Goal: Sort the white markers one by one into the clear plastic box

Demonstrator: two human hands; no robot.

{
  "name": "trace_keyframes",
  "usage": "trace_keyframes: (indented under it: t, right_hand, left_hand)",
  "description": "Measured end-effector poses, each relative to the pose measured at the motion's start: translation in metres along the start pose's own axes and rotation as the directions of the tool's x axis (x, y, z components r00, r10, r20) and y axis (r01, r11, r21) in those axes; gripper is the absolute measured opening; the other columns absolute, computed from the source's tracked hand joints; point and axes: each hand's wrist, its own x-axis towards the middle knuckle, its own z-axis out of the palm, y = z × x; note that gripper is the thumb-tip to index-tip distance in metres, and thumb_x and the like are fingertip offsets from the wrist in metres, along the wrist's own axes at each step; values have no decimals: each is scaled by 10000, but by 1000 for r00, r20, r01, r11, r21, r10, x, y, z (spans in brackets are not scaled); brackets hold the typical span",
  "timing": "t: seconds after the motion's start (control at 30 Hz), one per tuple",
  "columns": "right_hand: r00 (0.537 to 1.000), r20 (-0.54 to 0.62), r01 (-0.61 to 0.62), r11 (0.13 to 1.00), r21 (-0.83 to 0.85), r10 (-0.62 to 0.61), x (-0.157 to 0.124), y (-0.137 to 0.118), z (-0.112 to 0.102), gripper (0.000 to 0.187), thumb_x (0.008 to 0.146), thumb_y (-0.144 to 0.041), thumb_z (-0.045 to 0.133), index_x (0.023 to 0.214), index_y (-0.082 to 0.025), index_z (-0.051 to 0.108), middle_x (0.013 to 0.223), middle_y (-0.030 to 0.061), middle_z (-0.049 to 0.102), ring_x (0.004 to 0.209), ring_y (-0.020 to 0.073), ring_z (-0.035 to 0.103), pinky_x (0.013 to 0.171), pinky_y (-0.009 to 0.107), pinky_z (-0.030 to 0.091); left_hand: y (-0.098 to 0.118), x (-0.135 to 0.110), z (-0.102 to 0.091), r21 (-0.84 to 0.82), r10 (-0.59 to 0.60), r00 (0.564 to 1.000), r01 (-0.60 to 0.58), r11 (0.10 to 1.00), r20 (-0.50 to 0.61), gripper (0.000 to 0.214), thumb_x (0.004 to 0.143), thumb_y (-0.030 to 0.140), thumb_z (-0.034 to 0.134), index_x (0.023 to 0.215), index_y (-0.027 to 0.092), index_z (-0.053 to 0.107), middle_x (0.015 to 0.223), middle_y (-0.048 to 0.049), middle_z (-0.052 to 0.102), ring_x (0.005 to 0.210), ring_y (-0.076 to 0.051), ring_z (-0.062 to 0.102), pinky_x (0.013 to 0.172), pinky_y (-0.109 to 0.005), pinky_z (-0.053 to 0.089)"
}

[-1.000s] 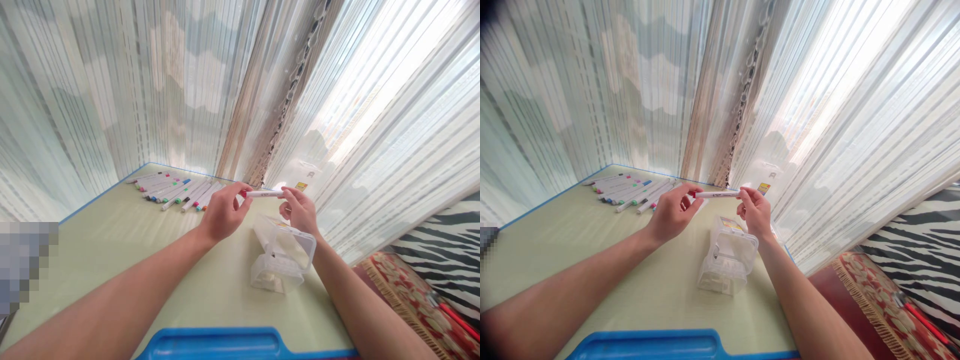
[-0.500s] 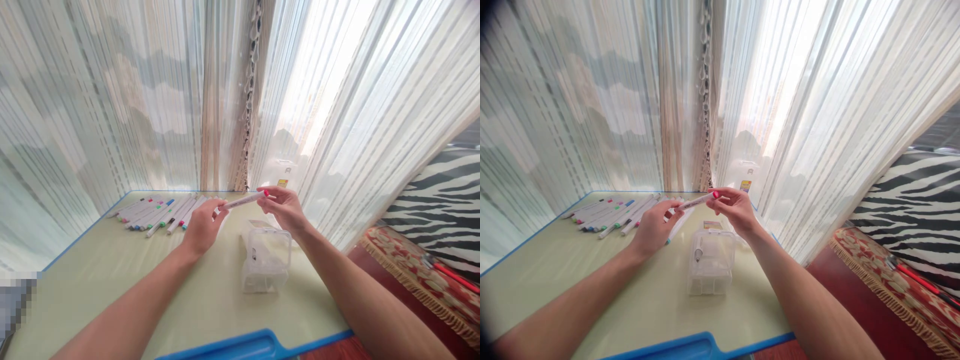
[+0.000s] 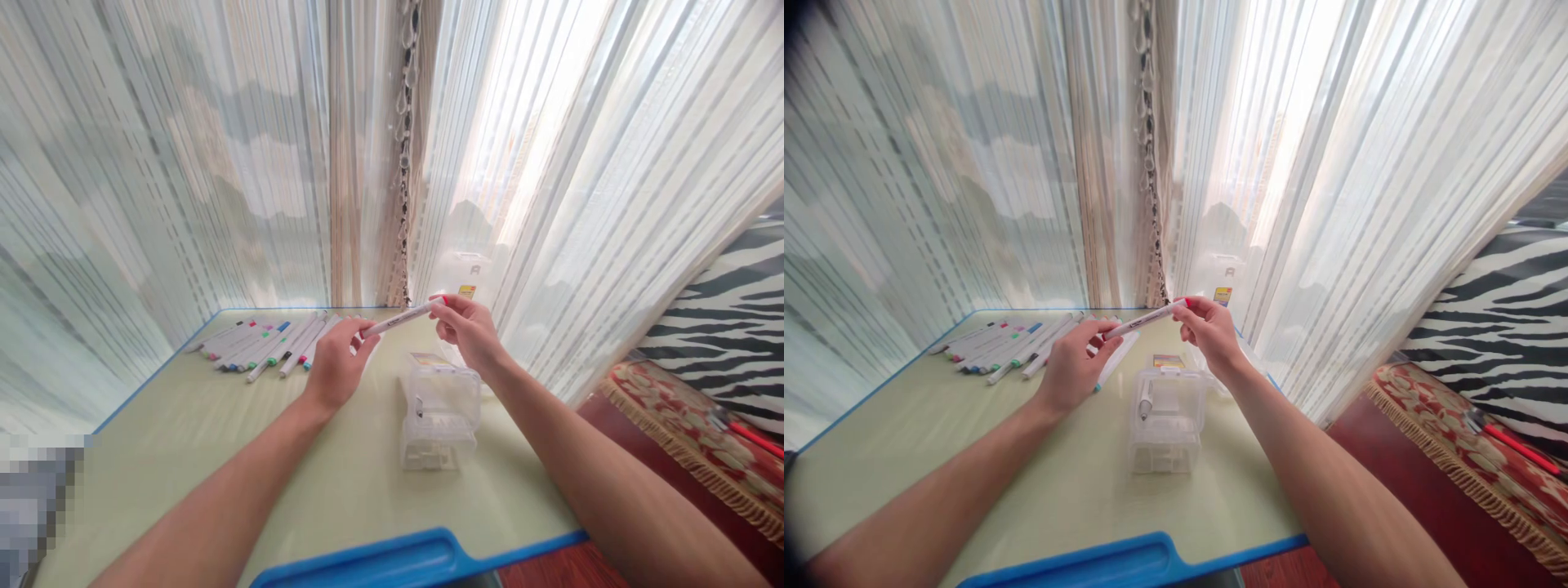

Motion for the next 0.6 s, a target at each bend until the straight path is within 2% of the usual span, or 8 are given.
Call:
trace_keyframes:
  t: [0.23,0.43,0.6]
  right_hand:
    - [993,-54,-111,993,-49,108,4,14,-4,373,720,-506,780,812,-161,672,703,31,684,416,77,533,356,195,240]
    - [980,-45,-199,975,-101,196,5,20,-7,289,751,-442,734,798,-167,659,710,49,693,417,92,549,330,187,261]
    - [974,-46,-228,967,-117,224,4,21,-7,244,757,-385,709,852,-162,688,730,49,687,419,90,543,325,188,260]
  left_hand:
    - [2,-2,1,-32,46,999,-45,998,4,194,918,333,611,997,187,713,877,-39,712,657,-134,617,611,-256,496]
    - [9,-3,-1,-57,110,994,-110,992,-9,166,909,293,622,998,175,699,787,-20,687,624,-126,585,627,-257,487]
    - [9,-4,-1,-56,134,991,-133,989,16,135,899,244,626,990,170,693,809,-24,695,625,-125,573,639,-265,468]
